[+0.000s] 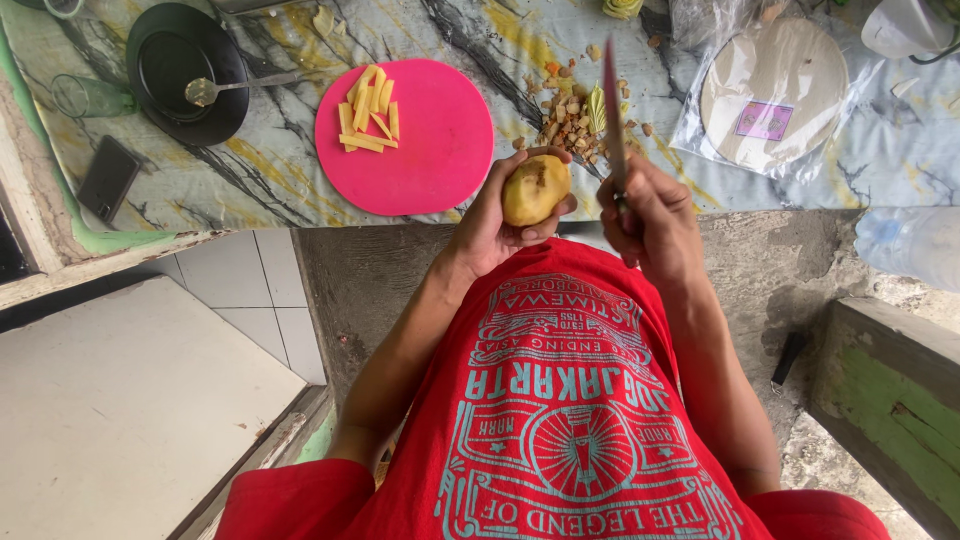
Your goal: The person peels a potato with a knife over a table, letting peels fall onto the cloth, then places the peeled potato on a pink cutting board and slices it into sticks, adding them to a pile of cut potato pieces. The person works with the knife in one hand while rotating the potato with the other.
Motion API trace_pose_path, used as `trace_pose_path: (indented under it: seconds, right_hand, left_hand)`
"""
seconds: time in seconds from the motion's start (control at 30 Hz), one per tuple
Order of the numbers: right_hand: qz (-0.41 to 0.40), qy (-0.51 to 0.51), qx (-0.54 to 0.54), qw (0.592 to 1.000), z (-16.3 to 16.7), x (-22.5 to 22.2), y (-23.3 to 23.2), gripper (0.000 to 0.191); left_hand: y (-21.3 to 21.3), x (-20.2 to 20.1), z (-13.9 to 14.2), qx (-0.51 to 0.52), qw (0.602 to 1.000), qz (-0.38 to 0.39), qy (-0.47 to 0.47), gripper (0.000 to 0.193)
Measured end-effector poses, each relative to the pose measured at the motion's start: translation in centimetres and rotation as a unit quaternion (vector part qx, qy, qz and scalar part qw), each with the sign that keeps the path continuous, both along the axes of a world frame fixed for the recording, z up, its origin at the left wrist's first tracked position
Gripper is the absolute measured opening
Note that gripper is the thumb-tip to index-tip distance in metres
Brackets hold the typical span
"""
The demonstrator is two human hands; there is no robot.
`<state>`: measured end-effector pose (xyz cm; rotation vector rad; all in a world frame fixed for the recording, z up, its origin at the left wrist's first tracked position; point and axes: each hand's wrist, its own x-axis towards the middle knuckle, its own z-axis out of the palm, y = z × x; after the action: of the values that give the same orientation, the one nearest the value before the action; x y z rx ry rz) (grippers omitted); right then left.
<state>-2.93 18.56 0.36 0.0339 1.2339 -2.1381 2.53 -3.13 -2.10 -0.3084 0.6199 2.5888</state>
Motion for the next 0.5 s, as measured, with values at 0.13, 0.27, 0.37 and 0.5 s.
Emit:
trace_pose_path:
  seconds: [0.13, 0.27, 0.37, 0.5]
  right_hand:
    - [0.011, 0.084, 0.256, 0.963, -0.5, -1.7, 0.7, 0.057]
    - [0.087, 0.168, 0.423, 0.886, -2.1, -2.8, 0.4, 0.063]
    - [0.111, 0.167, 0.468, 0.861, -3.0, -2.8, 0.3, 0.065]
    - [0.114, 0.097, 0.489, 0.859, -4.0, -2.3, 0.6, 0.067]
  left_hand:
    - [-0.1, 0.3, -0.5, -0.044, 0.998, 0.042, -0.035, 0.047]
    - [-0.1, 0.4, -0.8, -0.147, 0.987, 0.056, -0.024, 0.045]
    - [-0.1, 0.3, -0.8, -0.211, 0.975, 0.057, -0.044, 0.045]
    - [0.3, 0.3, -0.9, -0.305, 0.949, 0.079, -0.001, 0.052]
